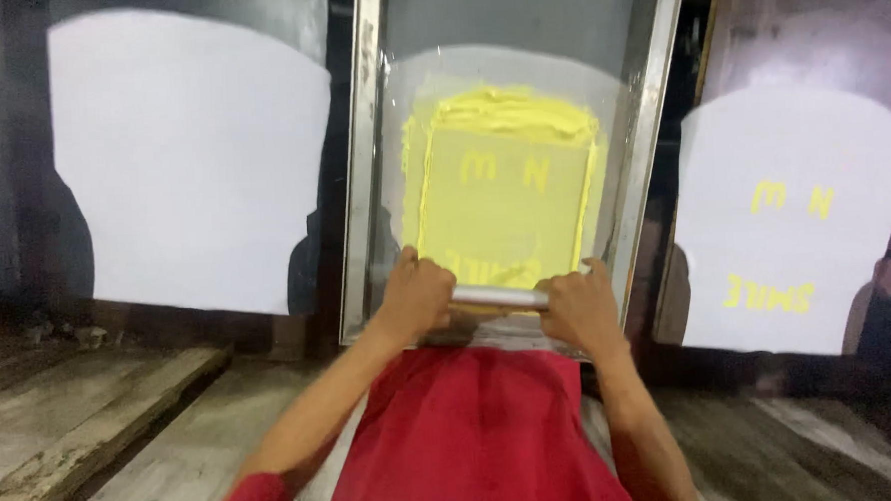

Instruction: A person is performing screen printing using yellow ink on white fabric panels, using a squeegee to spread ink and lifting the frame between prints.

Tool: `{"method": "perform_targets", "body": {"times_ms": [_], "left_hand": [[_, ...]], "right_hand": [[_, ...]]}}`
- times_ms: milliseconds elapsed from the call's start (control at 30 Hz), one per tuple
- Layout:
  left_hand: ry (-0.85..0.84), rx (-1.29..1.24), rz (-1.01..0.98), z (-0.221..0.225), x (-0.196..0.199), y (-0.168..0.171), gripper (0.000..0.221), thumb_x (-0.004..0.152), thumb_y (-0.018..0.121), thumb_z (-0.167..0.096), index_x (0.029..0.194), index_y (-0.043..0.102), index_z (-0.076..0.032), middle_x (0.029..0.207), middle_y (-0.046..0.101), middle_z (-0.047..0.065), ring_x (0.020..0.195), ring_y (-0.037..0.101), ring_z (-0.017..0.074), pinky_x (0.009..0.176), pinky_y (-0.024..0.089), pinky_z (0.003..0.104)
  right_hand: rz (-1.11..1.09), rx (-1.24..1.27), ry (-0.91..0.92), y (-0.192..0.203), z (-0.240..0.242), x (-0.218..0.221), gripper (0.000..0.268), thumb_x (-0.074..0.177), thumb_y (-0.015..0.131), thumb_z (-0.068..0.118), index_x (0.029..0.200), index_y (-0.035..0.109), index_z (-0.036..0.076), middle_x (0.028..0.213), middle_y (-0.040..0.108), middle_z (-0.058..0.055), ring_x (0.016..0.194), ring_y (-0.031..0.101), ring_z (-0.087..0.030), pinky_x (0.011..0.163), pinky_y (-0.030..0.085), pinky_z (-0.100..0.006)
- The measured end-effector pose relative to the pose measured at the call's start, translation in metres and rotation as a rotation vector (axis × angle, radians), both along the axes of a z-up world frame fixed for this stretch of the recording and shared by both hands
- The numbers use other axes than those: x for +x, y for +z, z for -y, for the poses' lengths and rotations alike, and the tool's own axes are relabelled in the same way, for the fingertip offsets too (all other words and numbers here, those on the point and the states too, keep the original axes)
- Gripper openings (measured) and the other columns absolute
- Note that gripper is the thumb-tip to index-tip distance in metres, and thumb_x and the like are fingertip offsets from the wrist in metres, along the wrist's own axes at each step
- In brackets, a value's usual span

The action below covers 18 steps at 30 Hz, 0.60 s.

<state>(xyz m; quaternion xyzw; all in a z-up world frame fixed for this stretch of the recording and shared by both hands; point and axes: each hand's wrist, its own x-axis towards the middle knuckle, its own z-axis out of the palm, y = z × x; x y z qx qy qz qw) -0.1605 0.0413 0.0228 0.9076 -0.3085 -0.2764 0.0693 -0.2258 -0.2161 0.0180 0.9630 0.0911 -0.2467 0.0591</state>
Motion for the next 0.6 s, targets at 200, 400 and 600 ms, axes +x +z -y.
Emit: {"method": "perform_targets", "body": {"times_ms": [200,400,600], "left_hand": [[-0.03,0.022,0.282,0.048,0.164,-0.012,0.01,0.075,0.077,-0.014,0.085,0.078,-0.012,0.08,0.076,0.008,0.083,0.074,0.0268,0.089,0.043,0.044],[0.077,-0.02,0.301,0.06,0.222,-0.05,0.038,0.056,0.095,-0.025,0.087,0.077,-0.012,0.073,0.072,0.007,0.075,0.073,0.027,0.081,0.043,0.042],[0.038,-0.038,0.235,0.044,0.166,-0.021,0.012,0.068,0.08,-0.005,0.079,0.079,-0.01,0.068,0.072,0.007,0.066,0.071,0.0249,0.079,0.038,0.038]], "right_hand": [[0.21,-0.116,0.008,0.001,0.047,0.156,0.037,0.066,0.073,0.04,0.102,0.081,0.035,0.08,0.079,-0.001,0.089,0.077,-0.027,0.101,0.039,-0.047],[0.245,-0.011,-0.065,-0.046,0.072,0.217,0.031,0.062,0.071,0.043,0.091,0.081,0.037,0.072,0.074,0.004,0.077,0.076,-0.029,0.081,0.045,-0.037],[0.173,0.036,-0.043,-0.018,0.052,0.171,0.037,0.061,0.078,0.042,0.097,0.082,0.035,0.078,0.077,0.003,0.079,0.077,-0.026,0.089,0.042,-0.036]]}}
